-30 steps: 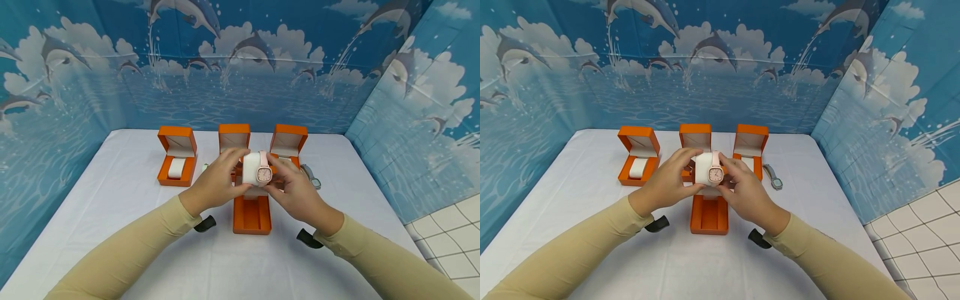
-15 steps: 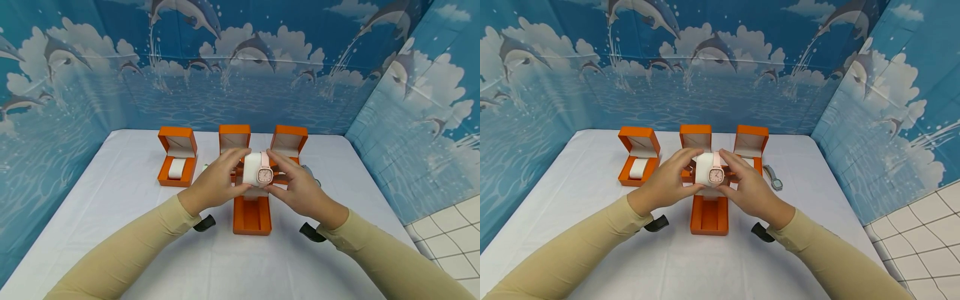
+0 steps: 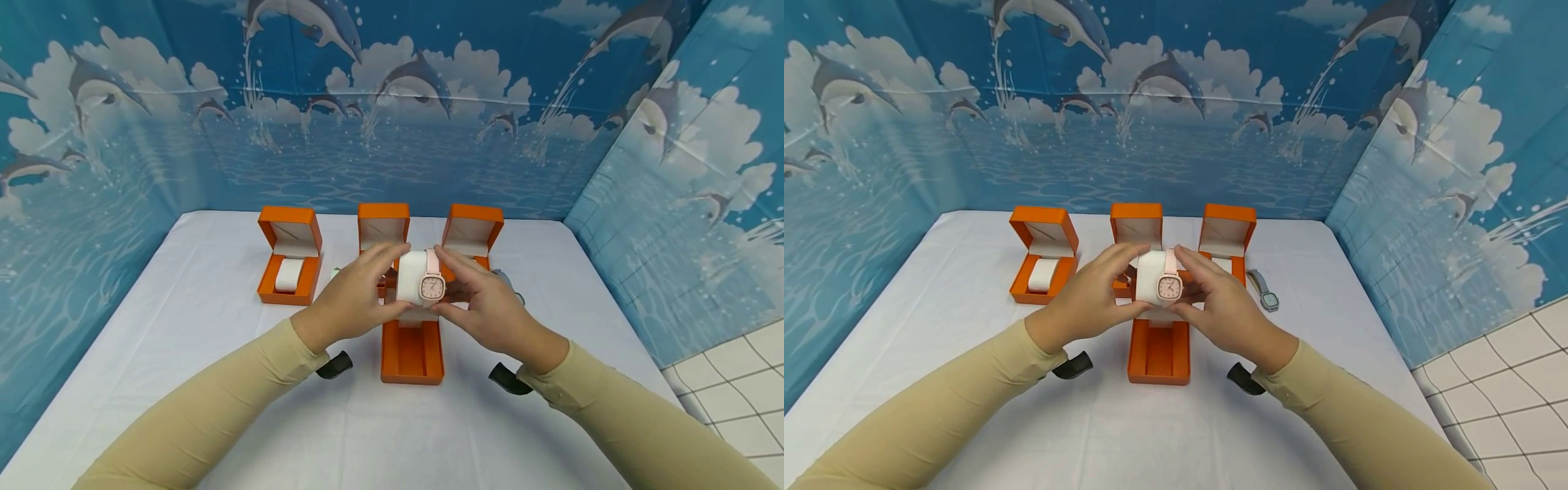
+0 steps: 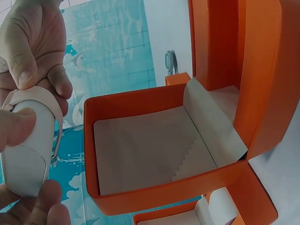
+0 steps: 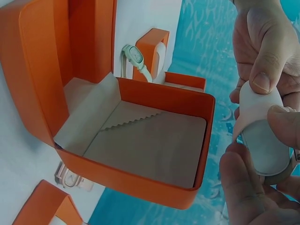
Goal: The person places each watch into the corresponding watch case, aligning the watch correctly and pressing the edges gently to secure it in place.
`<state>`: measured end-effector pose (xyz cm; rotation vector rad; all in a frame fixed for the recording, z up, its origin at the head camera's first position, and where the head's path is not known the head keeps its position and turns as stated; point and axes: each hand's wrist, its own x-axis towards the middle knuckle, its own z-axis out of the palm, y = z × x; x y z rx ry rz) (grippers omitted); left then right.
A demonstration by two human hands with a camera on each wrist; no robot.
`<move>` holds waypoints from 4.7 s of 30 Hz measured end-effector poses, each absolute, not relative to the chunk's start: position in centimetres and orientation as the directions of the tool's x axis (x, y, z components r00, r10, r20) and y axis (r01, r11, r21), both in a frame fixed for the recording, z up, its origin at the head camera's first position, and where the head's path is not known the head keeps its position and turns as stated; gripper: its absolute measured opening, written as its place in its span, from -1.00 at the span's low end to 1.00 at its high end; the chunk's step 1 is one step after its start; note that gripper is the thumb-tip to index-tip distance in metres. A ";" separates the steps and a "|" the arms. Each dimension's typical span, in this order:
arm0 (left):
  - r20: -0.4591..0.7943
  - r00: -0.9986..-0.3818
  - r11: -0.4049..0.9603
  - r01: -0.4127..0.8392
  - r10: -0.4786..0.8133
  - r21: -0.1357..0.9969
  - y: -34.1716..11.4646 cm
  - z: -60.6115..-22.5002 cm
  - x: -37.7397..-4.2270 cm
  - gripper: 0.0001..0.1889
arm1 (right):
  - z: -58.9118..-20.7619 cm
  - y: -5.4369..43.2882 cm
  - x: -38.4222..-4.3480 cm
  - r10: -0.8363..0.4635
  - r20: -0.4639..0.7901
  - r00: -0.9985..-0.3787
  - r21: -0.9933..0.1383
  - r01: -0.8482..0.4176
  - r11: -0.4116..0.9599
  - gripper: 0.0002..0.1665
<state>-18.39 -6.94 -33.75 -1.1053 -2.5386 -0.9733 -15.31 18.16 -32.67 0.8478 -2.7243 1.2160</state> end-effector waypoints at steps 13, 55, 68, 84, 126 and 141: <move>0.411 -0.713 0.519 0.698 0.569 0.493 -6.9 -33.8 -18.4 -0.15 | -32.8 18.2 -15.5 -0.470 0.263 -0.842 -0.675 -0.509 0.534 0.12; 0.394 -0.716 0.520 0.694 0.577 0.498 -6.6 -33.9 -18.4 -0.17 | -33.3 18.0 -15.7 -0.482 0.258 -0.838 -0.713 -0.501 0.490 0.10; 0.405 -0.714 0.508 0.695 0.571 0.509 -6.4 -34.0 -18.6 -0.18 | -33.3 17.9 -15.7 -0.471 0.254 -0.845 -0.719 -0.490 0.492 0.12; 0.350 -0.728 0.501 0.670 0.590 0.548 -6.6 -33.8 -18.5 -0.07 | -33.1 17.9 -15.8 -0.486 0.259 -0.834 -0.714 -0.505 0.486 0.12; 0.319 -0.723 0.489 0.665 0.613 0.565 -6.6 -33.4 -18.5 -0.12 | -33.2 18.1 -15.9 -0.490 0.306 -0.816 -0.711 -0.538 0.452 0.06; 0.326 -0.720 0.481 0.667 0.613 0.569 -6.7 -33.0 -18.4 -0.13 | -33.4 18.1 -15.8 -0.500 0.414 -0.761 -0.586 -0.643 0.494 -0.12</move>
